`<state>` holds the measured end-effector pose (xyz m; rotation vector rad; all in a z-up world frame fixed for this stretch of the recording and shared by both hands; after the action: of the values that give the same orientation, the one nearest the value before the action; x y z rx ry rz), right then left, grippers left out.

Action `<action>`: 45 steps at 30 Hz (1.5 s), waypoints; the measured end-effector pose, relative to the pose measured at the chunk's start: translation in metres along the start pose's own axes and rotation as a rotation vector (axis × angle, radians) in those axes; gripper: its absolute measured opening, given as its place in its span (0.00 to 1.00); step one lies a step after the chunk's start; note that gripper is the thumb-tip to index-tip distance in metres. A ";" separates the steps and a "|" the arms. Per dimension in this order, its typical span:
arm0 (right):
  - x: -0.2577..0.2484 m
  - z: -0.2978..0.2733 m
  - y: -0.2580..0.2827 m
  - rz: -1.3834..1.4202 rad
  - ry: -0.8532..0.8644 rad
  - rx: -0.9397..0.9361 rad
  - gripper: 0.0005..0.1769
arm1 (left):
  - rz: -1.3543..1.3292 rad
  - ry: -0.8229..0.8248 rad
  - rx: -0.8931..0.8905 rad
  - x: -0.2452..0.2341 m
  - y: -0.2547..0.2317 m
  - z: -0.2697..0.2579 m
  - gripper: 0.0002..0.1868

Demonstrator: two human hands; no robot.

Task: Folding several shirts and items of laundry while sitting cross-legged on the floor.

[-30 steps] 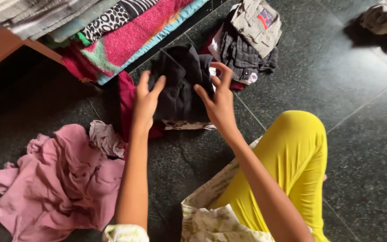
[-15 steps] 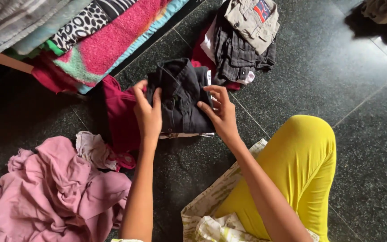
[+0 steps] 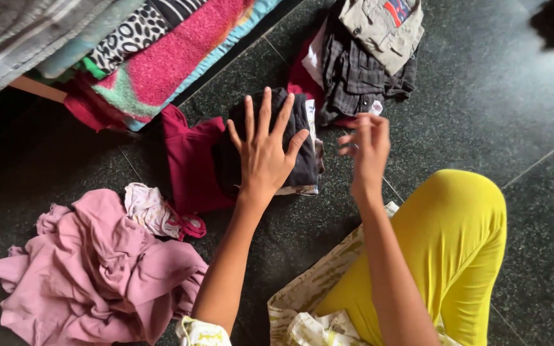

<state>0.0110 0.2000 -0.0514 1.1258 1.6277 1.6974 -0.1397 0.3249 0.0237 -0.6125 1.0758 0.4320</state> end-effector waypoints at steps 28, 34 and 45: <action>-0.076 0.036 0.013 0.318 -0.217 0.022 0.10 | 0.044 0.034 0.062 -0.013 -0.059 0.047 0.40; -0.082 0.037 -0.037 0.480 -0.359 0.202 0.11 | -0.462 0.014 0.062 0.122 -0.061 0.149 0.42; -0.105 0.019 -0.003 0.524 -0.372 0.130 0.14 | -0.225 -0.037 -0.334 0.195 -0.110 0.241 0.32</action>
<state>0.0808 0.1228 -0.0769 1.9324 1.2905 1.5552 0.1719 0.4051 -0.0446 -1.0065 0.8929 0.4272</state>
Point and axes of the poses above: each hand's wrist, its own z-axis towards the middle knuckle, its own x-axis out of the palm, y = z × x, the point moved 4 cm from there along z, towards the middle knuckle, and after that the axes turned 2 degrees about -y, right-handed, at the moved point
